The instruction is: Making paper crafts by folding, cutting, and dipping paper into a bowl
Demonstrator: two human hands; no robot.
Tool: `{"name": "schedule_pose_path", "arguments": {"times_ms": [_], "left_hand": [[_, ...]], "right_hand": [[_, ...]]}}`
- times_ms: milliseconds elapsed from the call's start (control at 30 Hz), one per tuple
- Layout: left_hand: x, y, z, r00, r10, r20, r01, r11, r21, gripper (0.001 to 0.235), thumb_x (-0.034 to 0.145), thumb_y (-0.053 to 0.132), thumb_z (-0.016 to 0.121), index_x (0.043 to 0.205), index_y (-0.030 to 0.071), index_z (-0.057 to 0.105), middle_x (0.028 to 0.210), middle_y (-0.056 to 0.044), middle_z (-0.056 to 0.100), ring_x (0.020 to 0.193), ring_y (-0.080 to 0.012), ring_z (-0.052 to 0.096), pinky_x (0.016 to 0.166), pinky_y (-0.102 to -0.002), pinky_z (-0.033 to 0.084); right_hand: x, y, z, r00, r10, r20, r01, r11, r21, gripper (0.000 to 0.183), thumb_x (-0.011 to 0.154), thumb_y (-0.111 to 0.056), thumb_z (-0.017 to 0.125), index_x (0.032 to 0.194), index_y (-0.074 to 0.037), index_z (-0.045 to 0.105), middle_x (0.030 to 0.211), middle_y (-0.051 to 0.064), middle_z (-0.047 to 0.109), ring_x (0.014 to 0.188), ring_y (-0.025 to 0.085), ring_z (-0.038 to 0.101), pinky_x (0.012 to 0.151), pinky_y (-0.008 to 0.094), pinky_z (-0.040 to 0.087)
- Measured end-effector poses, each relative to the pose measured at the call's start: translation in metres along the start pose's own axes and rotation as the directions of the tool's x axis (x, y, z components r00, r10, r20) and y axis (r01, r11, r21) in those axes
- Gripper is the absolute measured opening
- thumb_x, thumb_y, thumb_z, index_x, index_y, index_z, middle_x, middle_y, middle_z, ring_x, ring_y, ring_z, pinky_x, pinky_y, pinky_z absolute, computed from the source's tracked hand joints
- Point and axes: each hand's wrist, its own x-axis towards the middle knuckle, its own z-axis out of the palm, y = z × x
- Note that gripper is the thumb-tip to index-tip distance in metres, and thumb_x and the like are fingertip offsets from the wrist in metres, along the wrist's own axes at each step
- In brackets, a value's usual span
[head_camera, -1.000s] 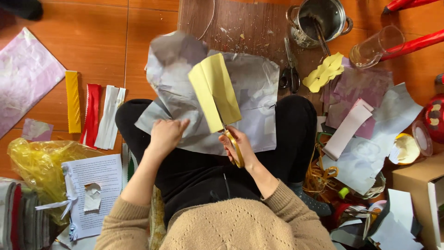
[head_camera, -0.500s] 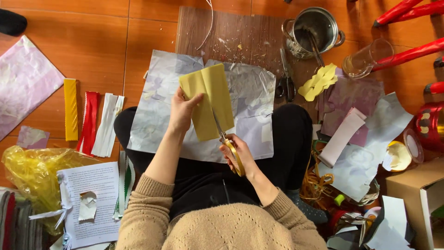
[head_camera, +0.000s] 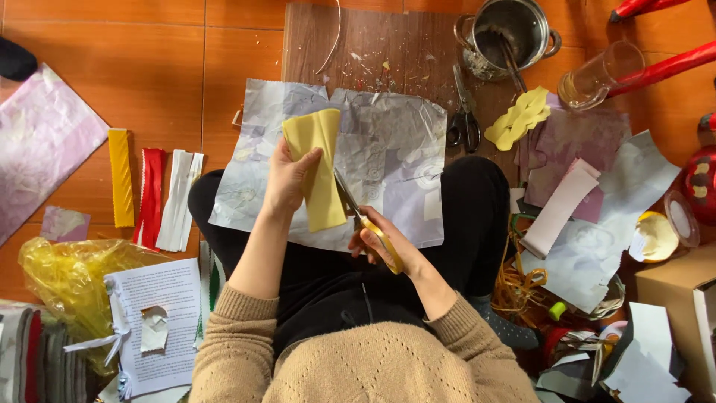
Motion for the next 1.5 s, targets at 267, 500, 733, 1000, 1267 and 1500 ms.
{"name": "schedule_pose_path", "arguments": {"times_ms": [267,500,733,1000,1267,1500], "left_hand": [[-0.007,0.025,0.014,0.995,0.100,-0.018,-0.099,0.994,0.047,0.043,0.080,0.004,0.081,0.115,0.012,0.059,0.098,-0.006,0.071,0.082,-0.0187,0.072,0.072,-0.035,0.063],[-0.009,0.002,0.013,0.989,0.143,0.038,-0.148,0.974,0.174,0.046,0.080,0.005,0.082,0.119,0.014,0.059,0.101,-0.006,0.070,0.087,-0.0181,0.068,0.076,-0.037,0.060],[-0.021,-0.007,0.021,0.991,0.135,0.010,-0.134,0.970,0.201,0.042,0.078,0.007,0.083,0.113,0.014,0.061,0.096,-0.005,0.071,0.081,-0.0160,0.068,0.072,-0.034,0.060],[-0.021,0.002,0.031,0.995,0.102,-0.007,-0.099,0.976,0.196,0.039,0.078,0.007,0.083,0.110,0.013,0.061,0.092,-0.005,0.071,0.078,-0.0160,0.069,0.070,-0.033,0.060],[0.043,-0.045,0.009,0.999,0.035,0.000,-0.033,0.959,0.280,0.039,0.076,0.004,0.081,0.110,0.008,0.063,0.092,-0.011,0.072,0.077,-0.0196,0.068,0.067,-0.039,0.058],[0.102,-0.088,-0.003,0.997,-0.078,-0.028,0.082,0.965,0.249,0.037,0.073,-0.001,0.078,0.105,0.006,0.062,0.086,-0.012,0.070,0.075,-0.0195,0.065,0.065,-0.037,0.055]], "right_hand": [[-0.005,-0.018,0.003,0.999,-0.023,0.046,0.019,0.995,0.094,0.077,0.086,-0.065,0.056,0.134,-0.006,0.046,0.088,0.022,0.068,0.075,0.023,0.069,0.051,0.026,0.055],[0.002,-0.013,0.005,0.999,-0.045,-0.010,0.046,0.989,0.140,0.076,0.089,-0.062,0.055,0.132,-0.001,0.040,0.088,0.026,0.066,0.073,0.025,0.069,0.050,0.029,0.056],[0.016,0.012,0.005,0.990,0.002,-0.138,0.005,0.999,0.046,0.082,0.087,-0.065,0.058,0.140,-0.005,0.040,0.067,0.009,0.057,0.056,0.015,0.057,0.047,0.024,0.050],[0.024,-0.006,0.014,0.955,-0.040,-0.295,0.029,0.999,-0.044,0.044,0.095,-0.043,0.058,0.121,-0.009,0.052,0.056,0.008,0.053,0.040,0.015,0.054,0.034,0.023,0.044],[0.065,-0.009,0.001,0.929,0.104,-0.355,-0.121,0.992,-0.026,0.051,0.093,-0.050,0.059,0.118,-0.007,0.052,0.052,0.008,0.050,0.037,0.017,0.051,0.028,0.024,0.042],[0.149,0.027,-0.027,0.906,-0.009,-0.423,-0.101,0.966,-0.238,0.052,0.095,-0.060,0.056,0.106,-0.009,0.061,0.088,0.013,0.063,0.087,0.024,0.059,0.078,0.038,0.047]]}}
